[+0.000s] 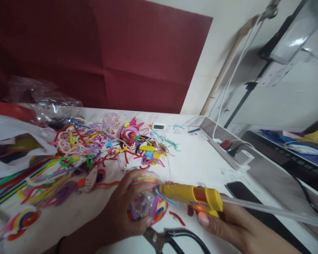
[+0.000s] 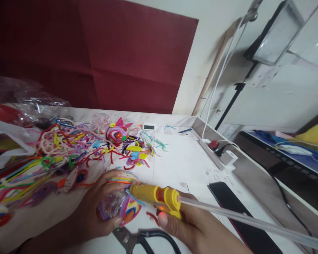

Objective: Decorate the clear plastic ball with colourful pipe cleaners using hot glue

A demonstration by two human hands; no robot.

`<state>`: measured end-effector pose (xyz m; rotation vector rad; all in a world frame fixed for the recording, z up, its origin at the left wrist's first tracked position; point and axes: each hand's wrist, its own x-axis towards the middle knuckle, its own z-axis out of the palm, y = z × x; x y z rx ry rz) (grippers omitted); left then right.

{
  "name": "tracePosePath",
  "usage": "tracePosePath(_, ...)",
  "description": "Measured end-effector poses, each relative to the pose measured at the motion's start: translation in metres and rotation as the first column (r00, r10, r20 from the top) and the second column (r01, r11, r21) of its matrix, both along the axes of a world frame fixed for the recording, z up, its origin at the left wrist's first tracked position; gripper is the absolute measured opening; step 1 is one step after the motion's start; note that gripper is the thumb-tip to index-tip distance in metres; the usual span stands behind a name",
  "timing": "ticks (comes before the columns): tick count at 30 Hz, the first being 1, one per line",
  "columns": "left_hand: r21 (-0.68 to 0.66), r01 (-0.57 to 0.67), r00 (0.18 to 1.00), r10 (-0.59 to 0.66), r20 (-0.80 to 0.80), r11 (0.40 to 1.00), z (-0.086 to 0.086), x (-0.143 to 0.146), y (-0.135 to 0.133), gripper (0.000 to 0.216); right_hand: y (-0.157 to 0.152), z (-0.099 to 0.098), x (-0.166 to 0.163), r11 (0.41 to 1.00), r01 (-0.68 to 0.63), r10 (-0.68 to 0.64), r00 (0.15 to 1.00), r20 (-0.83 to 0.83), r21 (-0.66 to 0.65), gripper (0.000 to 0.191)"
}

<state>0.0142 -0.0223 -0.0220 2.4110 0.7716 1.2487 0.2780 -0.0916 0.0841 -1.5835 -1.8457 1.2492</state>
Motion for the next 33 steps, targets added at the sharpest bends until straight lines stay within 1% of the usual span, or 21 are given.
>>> tracePosePath(3,-0.02,-0.019,1.0,0.019,0.007,1.0,-0.001,0.001,-0.001,0.073,0.002,0.001,0.001,0.999,-0.04,0.04,0.999,-0.018,-0.011,0.058)
tracePosePath(6,-0.024,-0.015,1.0,0.015,0.012,1.0,0.0,0.001,-0.002,0.072,0.004,0.002,0.002,0.998,-0.047,0.045,0.997,-0.059,-0.036,0.058)
tracePosePath(13,-0.034,-0.003,1.0,0.004,0.02,0.999,0.0,0.001,-0.003,0.074,0.004,0.004,0.006,0.999,-0.033,0.033,0.999,-0.008,-0.022,0.055)
tracePosePath(18,-0.043,-0.001,1.0,0.002,0.029,0.999,-0.001,0.001,-0.003,0.075,0.003,0.003,0.007,0.999,-0.003,0.002,1.0,-0.015,-0.047,0.057)
tracePosePath(24,-0.046,0.004,1.0,-0.003,0.026,0.999,-0.001,0.001,-0.003,0.075,0.006,0.001,0.005,0.998,-0.019,0.015,0.998,-0.053,-0.064,0.055)
tracePosePath(26,-0.042,0.002,0.999,0.0,0.032,0.999,-0.001,0.001,-0.003,0.074,0.006,0.003,0.005,0.997,-0.029,0.025,0.998,-0.054,-0.067,0.055)
tracePosePath(29,-0.023,0.0,0.999,0.001,0.042,1.0,0.0,0.002,-0.003,0.072,0.009,0.009,0.005,0.997,-0.051,0.051,0.999,-0.009,-0.059,0.055)
tracePosePath(33,-0.026,-0.001,0.999,0.002,0.036,1.0,-0.001,0.001,-0.002,0.069,0.015,0.018,0.004,0.997,-0.079,0.079,0.997,0.008,-0.02,0.052)
